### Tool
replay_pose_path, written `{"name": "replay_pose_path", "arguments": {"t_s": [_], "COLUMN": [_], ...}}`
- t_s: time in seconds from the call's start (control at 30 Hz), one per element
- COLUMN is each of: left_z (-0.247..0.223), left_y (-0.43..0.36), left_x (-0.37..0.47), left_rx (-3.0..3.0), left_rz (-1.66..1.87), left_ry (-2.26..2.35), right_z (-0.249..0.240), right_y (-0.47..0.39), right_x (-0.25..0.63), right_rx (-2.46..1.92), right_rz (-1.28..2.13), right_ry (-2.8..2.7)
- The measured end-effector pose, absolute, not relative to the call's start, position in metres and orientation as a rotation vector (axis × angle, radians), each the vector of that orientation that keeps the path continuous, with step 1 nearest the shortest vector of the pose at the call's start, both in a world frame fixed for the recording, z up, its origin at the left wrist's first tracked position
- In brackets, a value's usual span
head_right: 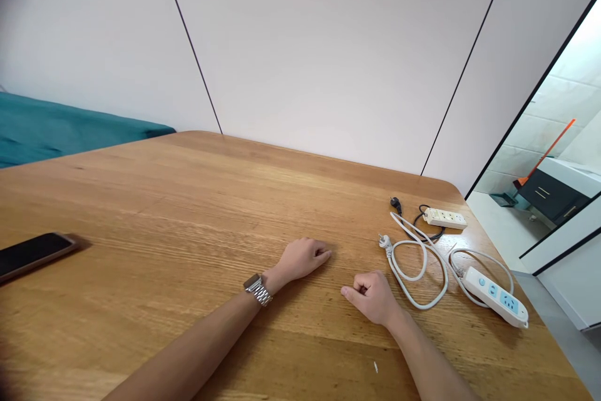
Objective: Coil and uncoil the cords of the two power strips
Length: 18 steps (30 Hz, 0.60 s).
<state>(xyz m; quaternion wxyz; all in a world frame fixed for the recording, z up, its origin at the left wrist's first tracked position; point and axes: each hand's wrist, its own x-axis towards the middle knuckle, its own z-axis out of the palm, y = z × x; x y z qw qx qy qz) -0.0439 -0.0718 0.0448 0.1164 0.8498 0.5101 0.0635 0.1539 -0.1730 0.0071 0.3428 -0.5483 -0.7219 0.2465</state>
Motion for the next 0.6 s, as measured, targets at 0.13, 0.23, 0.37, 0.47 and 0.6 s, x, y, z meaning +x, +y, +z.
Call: {"name": "replay_pose_path", "arguments": {"t_s": [0.13, 0.23, 0.37, 0.47, 0.6], "left_z": [0.0451, 0.0445, 0.0435, 0.0445, 0.0458], "left_y": [-0.0721, -0.0715, -0.0709, -0.0714, -0.0721], "left_x": [-0.0438, -0.0440, -0.0442, -0.0440, -0.0437], "left_rx": [2.494, 2.494, 2.496, 2.506, 2.492], "left_rz": [0.197, 0.194, 0.191, 0.188, 0.162], "left_ry": [1.496, 1.490, 1.488, 1.482, 1.494], "right_z": [0.0082, 0.0097, 0.0090, 0.0074, 0.0081], "right_y": [-0.1736, -0.1744, -0.1741, -0.1735, -0.1741], "right_x": [0.1537, 0.1532, 0.1533, 0.1535, 0.1533], "right_rx": [-1.419, -1.423, -1.427, -1.434, -1.434], "right_rz": [0.663, 0.666, 0.665, 0.663, 0.658], "right_ry": [-1.878, -1.871, -1.868, -1.867, -1.871]}}
